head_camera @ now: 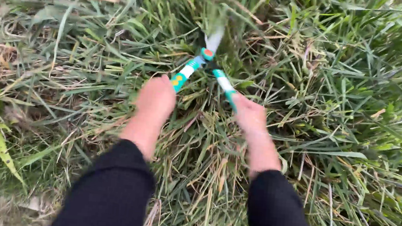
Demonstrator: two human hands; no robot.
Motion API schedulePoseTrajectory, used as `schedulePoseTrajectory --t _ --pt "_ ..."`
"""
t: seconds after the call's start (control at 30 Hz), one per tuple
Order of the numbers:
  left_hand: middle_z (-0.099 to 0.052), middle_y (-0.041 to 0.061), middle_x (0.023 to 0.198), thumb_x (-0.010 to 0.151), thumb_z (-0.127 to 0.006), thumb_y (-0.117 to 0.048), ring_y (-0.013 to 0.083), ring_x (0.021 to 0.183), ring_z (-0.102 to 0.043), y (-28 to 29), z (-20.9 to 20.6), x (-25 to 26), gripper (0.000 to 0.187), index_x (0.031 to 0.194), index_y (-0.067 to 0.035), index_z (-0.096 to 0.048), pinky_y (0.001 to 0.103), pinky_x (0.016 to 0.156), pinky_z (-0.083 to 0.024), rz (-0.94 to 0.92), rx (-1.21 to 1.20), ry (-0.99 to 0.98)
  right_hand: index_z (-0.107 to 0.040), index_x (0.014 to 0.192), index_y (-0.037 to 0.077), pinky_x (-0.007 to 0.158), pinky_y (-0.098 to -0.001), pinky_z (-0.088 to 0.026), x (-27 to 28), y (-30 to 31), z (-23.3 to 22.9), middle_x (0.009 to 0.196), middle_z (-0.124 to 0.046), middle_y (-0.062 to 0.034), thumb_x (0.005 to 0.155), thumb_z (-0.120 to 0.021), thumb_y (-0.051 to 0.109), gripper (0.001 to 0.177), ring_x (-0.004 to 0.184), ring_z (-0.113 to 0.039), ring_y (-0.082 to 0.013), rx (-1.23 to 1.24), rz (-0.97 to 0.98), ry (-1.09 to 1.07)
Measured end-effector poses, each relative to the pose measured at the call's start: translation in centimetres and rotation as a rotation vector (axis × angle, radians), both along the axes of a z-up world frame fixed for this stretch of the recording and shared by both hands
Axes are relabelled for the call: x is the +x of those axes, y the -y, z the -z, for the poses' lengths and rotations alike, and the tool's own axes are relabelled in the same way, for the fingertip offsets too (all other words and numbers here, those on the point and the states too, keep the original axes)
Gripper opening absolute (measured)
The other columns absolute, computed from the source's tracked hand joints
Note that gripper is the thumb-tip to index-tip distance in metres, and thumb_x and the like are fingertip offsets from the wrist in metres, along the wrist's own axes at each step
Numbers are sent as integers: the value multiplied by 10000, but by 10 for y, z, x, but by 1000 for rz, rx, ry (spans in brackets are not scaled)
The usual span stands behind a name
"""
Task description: Trimming tall grass and weeds using long-handled garden shears next to a driveway.
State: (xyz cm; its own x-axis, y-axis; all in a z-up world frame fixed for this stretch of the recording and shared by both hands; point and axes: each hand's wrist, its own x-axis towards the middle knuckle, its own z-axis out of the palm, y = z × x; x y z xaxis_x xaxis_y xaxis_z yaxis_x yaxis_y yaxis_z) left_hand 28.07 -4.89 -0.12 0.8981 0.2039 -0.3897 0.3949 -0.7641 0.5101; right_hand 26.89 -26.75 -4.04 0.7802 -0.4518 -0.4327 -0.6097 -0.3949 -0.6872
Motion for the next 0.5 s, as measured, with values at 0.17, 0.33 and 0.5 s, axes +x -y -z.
schedulePoseTrajectory --t 0.17,0.33,0.5 --pt "-718 220 863 1023 -449 -242 417 934 -727 -2 73 21 348 1013 20 -677 588 797 -582 143 282 274 -686 1282 139 784 -326 -430 10 11 68 1034 -648 -83 889 -696 441 495 994 -578 -210 163 29 119" --pt "-715 238 1064 1080 -264 -233 396 1090 -692 34 20 -39 454 1201 -20 -647 612 921 -539 -31 63 111 -651 1355 135 1124 -431 -430 -35 -27 16 1371 -653 -145 948 -601 488 541 1342 -557 -307 126 -58 112" --pt "-570 238 1417 1096 -183 -452 340 1398 -487 0 -12 -112 639 1413 -29 -541 535 1193 -333 21 -188 -192 -671 1349 59 792 -414 -591 -145 35 -5 1002 -755 -258 1012 -601 378 470 873 -705 -223 96 -69 152"
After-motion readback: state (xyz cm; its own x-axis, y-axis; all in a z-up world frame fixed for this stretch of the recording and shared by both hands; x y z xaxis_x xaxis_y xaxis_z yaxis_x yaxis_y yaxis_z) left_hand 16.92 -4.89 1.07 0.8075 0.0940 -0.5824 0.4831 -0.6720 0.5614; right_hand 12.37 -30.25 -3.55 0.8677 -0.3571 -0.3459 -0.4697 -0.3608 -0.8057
